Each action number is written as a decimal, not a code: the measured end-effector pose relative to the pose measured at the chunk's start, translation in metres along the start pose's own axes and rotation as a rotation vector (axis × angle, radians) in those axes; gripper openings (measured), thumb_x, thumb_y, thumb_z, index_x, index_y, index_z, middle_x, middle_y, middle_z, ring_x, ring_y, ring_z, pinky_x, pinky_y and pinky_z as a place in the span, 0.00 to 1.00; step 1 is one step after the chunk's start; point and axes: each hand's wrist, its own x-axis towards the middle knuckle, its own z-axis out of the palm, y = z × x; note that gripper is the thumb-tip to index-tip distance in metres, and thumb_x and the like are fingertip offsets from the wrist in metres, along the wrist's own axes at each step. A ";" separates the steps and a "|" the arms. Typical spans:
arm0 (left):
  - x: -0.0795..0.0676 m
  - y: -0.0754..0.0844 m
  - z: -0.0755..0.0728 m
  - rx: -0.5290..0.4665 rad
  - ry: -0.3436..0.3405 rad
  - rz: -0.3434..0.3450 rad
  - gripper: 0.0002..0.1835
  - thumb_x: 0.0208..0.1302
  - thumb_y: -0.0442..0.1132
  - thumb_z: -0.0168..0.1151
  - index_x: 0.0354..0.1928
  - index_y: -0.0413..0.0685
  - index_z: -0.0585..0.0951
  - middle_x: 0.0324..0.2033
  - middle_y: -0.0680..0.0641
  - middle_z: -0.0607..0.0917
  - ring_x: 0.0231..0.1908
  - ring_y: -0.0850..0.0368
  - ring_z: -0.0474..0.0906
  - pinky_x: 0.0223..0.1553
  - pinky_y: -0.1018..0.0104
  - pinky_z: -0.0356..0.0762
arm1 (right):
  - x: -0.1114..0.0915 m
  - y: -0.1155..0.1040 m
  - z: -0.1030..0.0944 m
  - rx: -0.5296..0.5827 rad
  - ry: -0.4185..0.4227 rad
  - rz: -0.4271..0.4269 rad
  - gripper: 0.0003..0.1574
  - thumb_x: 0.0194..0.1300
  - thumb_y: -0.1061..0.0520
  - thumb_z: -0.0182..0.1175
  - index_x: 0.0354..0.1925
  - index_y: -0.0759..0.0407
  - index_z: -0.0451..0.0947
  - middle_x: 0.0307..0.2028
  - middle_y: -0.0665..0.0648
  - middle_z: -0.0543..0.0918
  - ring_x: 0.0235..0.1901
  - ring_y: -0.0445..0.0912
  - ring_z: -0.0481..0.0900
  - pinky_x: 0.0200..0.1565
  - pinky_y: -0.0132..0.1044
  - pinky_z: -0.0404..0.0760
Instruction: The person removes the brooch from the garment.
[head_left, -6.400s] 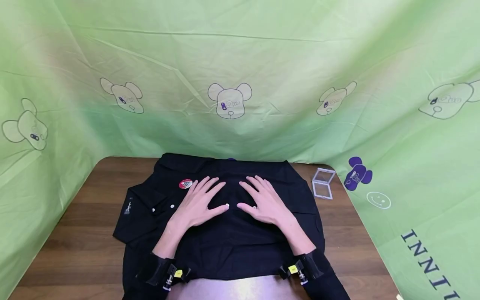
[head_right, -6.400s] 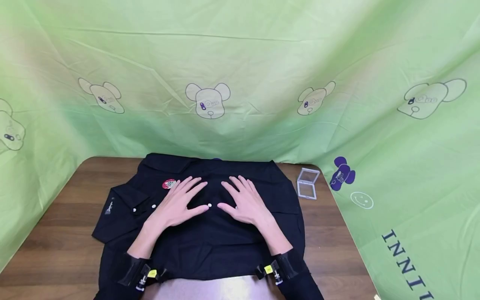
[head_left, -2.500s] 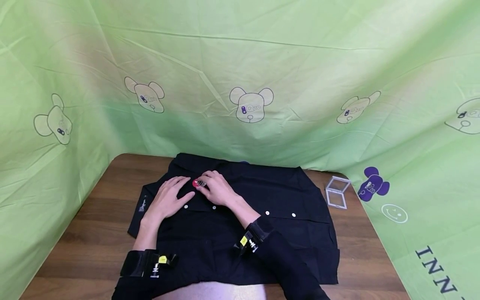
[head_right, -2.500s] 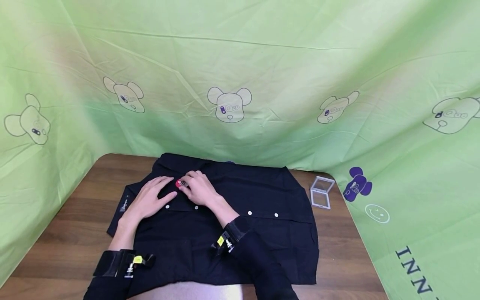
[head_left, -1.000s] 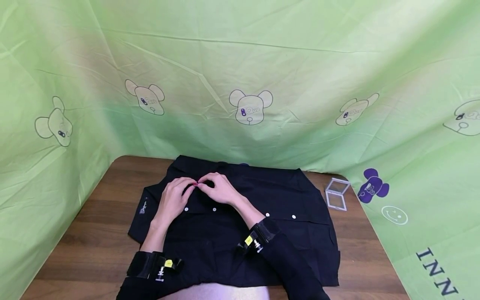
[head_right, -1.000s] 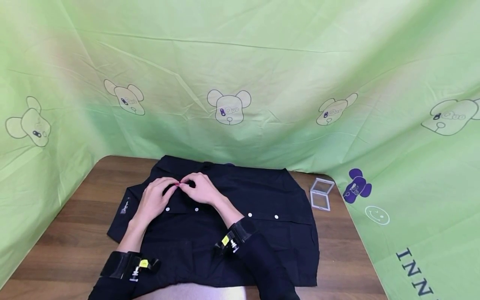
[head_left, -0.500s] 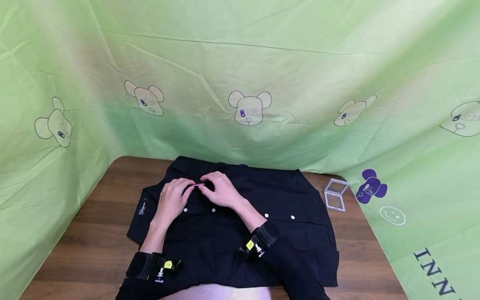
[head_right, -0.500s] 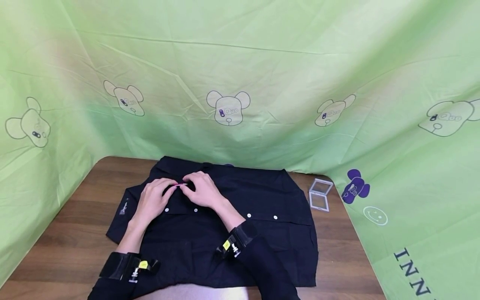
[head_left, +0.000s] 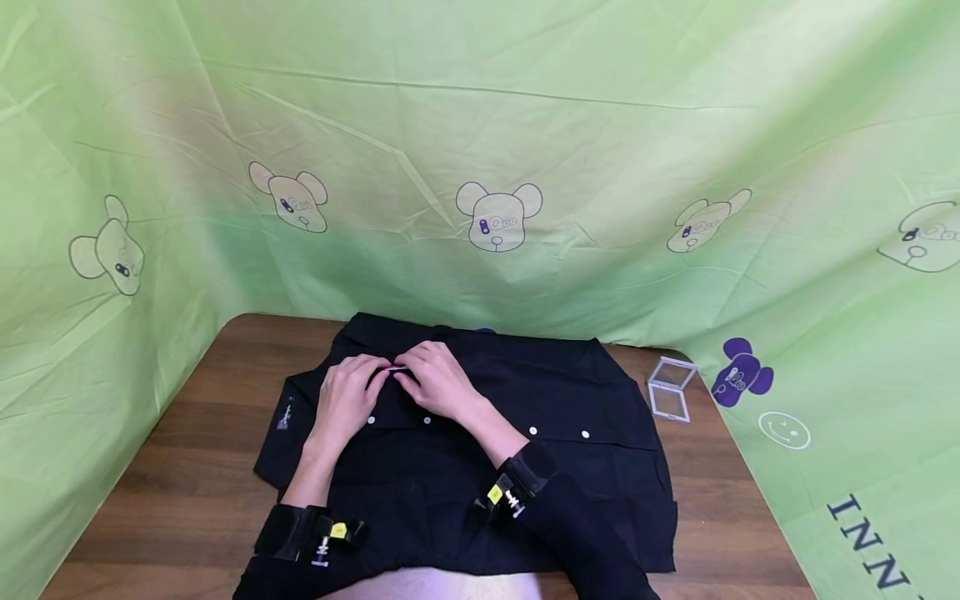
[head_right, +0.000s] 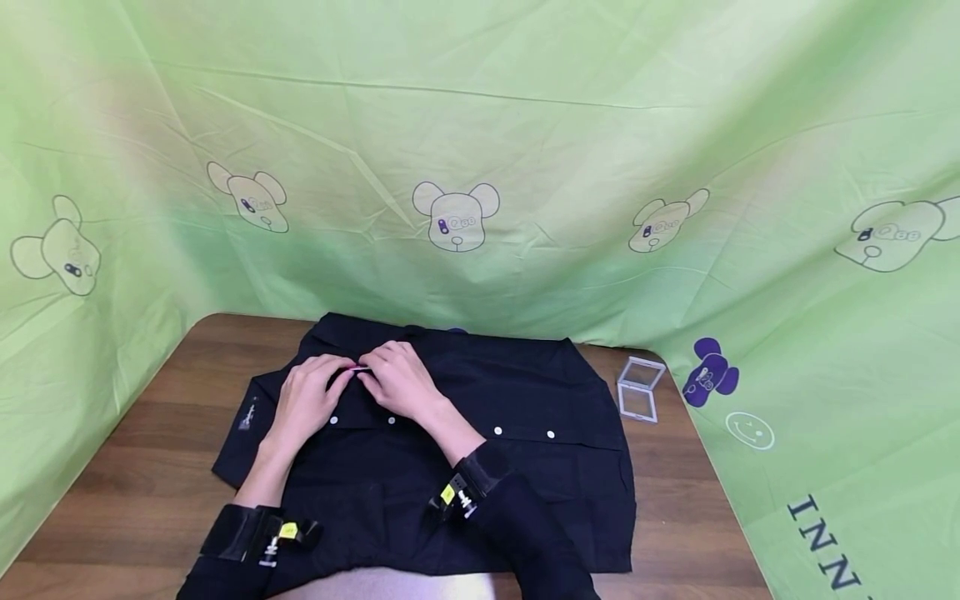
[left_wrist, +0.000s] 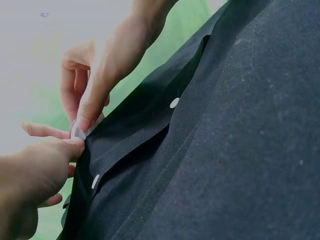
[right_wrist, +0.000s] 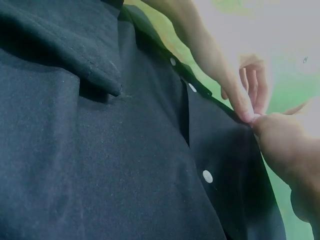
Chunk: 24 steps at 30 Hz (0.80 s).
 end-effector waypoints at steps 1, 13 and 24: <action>0.000 0.000 0.000 0.000 0.004 0.002 0.07 0.62 0.36 0.73 0.42 0.45 0.90 0.41 0.46 0.90 0.44 0.46 0.82 0.44 0.43 0.75 | 0.000 0.000 0.000 -0.007 -0.001 -0.002 0.14 0.69 0.51 0.66 0.48 0.56 0.87 0.44 0.51 0.89 0.50 0.46 0.79 0.60 0.45 0.73; 0.001 0.000 0.000 0.004 0.010 0.002 0.07 0.63 0.36 0.72 0.41 0.44 0.90 0.41 0.45 0.90 0.45 0.46 0.81 0.46 0.43 0.75 | 0.003 -0.001 0.000 -0.044 0.004 -0.016 0.11 0.71 0.53 0.64 0.45 0.55 0.88 0.41 0.50 0.89 0.48 0.46 0.81 0.58 0.44 0.74; 0.001 0.000 0.000 -0.008 0.018 0.015 0.06 0.62 0.35 0.73 0.41 0.44 0.90 0.40 0.45 0.90 0.44 0.45 0.82 0.46 0.43 0.76 | 0.004 -0.002 -0.001 -0.019 0.020 -0.021 0.08 0.69 0.54 0.66 0.41 0.54 0.90 0.38 0.47 0.90 0.44 0.44 0.82 0.55 0.42 0.76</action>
